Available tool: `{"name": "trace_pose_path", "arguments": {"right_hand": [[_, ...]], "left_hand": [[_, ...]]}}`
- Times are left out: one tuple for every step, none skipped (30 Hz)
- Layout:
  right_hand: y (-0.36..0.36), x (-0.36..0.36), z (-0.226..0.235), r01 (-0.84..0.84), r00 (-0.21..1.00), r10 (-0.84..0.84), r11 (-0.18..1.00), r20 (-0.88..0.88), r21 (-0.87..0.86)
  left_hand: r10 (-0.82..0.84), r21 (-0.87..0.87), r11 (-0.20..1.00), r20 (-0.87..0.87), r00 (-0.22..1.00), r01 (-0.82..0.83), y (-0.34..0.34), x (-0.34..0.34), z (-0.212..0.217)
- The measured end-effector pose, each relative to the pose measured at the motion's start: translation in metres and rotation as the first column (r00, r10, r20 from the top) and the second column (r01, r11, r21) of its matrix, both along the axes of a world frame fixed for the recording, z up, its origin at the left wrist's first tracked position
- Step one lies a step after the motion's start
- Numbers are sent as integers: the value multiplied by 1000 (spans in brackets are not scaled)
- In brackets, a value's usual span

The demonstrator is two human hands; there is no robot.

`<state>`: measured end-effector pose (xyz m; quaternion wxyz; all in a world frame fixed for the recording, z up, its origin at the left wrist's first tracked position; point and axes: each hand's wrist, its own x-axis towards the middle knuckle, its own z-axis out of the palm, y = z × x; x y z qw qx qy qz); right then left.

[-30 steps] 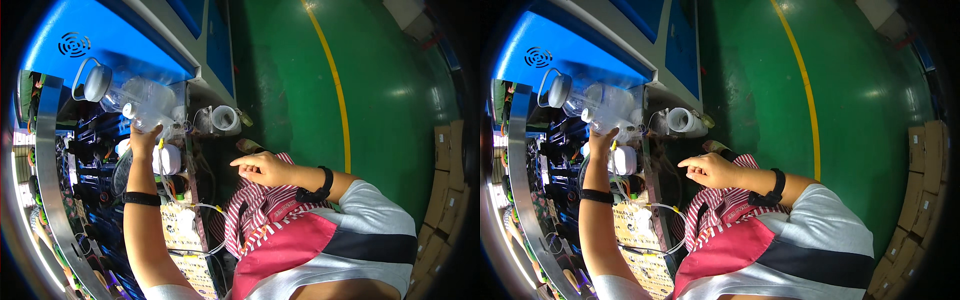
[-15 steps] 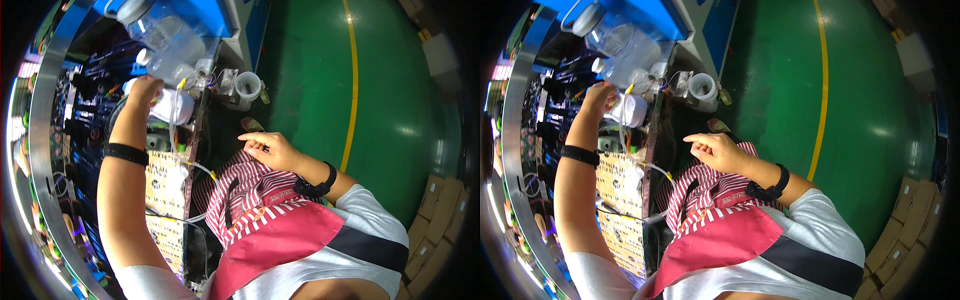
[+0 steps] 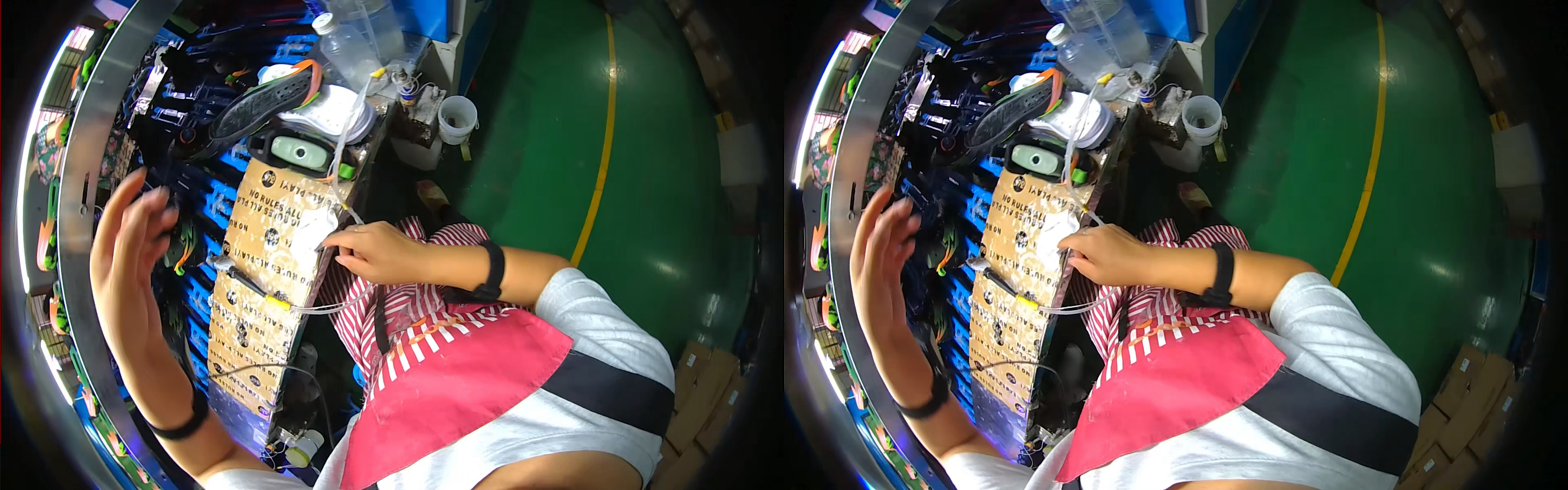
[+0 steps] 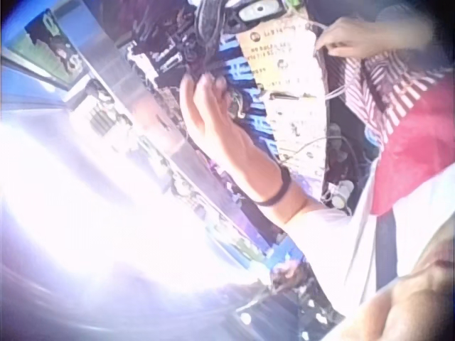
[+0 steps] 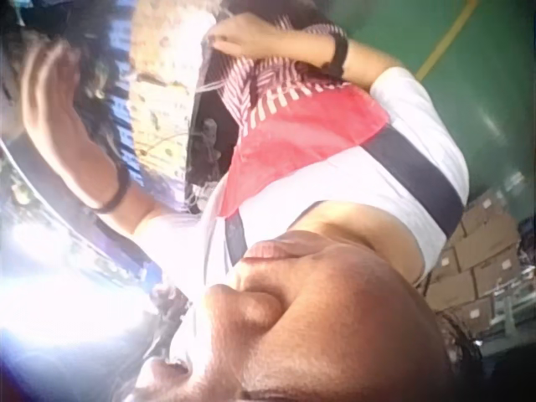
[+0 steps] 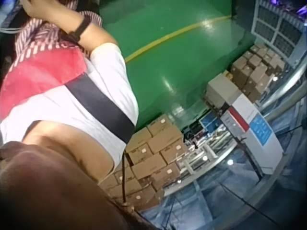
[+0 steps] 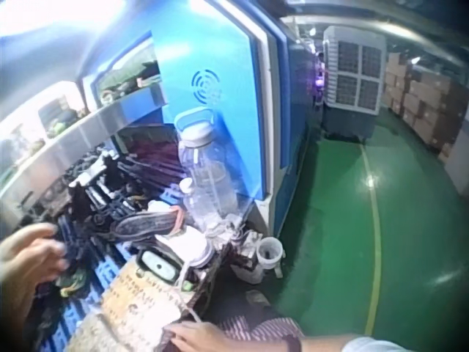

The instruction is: The person pours liquid from a bottle onto a cloth, wipes the edges of a shoe sole, and applies a substance to the sole using a brush. They then wipe the sole again with the cloth and place it on a conveyor belt.

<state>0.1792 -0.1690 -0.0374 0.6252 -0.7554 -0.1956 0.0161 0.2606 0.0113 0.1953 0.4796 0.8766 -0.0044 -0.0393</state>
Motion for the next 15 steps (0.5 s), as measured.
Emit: {"name": "trace_pose_path", "arguments": {"right_hand": [[13,5,-12,35,997,-29,995,69,-88],[24,8,-21,66,989,-41,983,143,-173],[35,11,-27,90,986,-56,972,157,-219],[43,15,-22,88,986,-52,971,160,-223],[50,18,-15,45,994,-4,926,108,-375],[60,19,-6,-12,997,47,861,56,-508],[67,20,-11,0,994,57,855,94,-518],[72,23,-16,17,995,40,848,96,-530],[77,26,-21,7,994,56,812,90,-584],[80,29,-26,-2,994,70,769,81,-639],[81,31,-32,62,988,43,761,146,-645],[81,34,-36,82,989,22,748,149,-658],[78,37,-38,74,987,40,742,154,-666],[75,40,-39,66,986,56,735,158,-674],[77,43,-35,35,990,70,728,125,-685]], "left_hand": [[12,-31,999,21,1000,-12,17,-15,0],[36,-62,998,44,998,-34,36,-33,0],[55,-118,992,54,997,-49,55,-49,-3],[77,-175,982,62,995,-65,76,-65,-9],[129,-222,968,57,990,-113,95,-81,-17],[193,-261,950,57,980,-172,113,-103,-20],[232,-312,926,24,972,-213,128,-116,-28],[260,-362,899,-14,966,-247,142,-126,-38],[264,-383,887,-35,964,-257,156,-136,-47],[266,-406,874,-59,962,-267,165,-143,-56],[344,-463,823,-57,937,-330,171,-149,-66],[321,-478,822,-59,945,-309,180,-155,-74],[368,-512,785,-69,927,-349,188,-160,-80],[411,-544,745,-83,908,-387,194,-164,-85],[399,-555,743,-81,914,-374,200,-170,-87]]}}
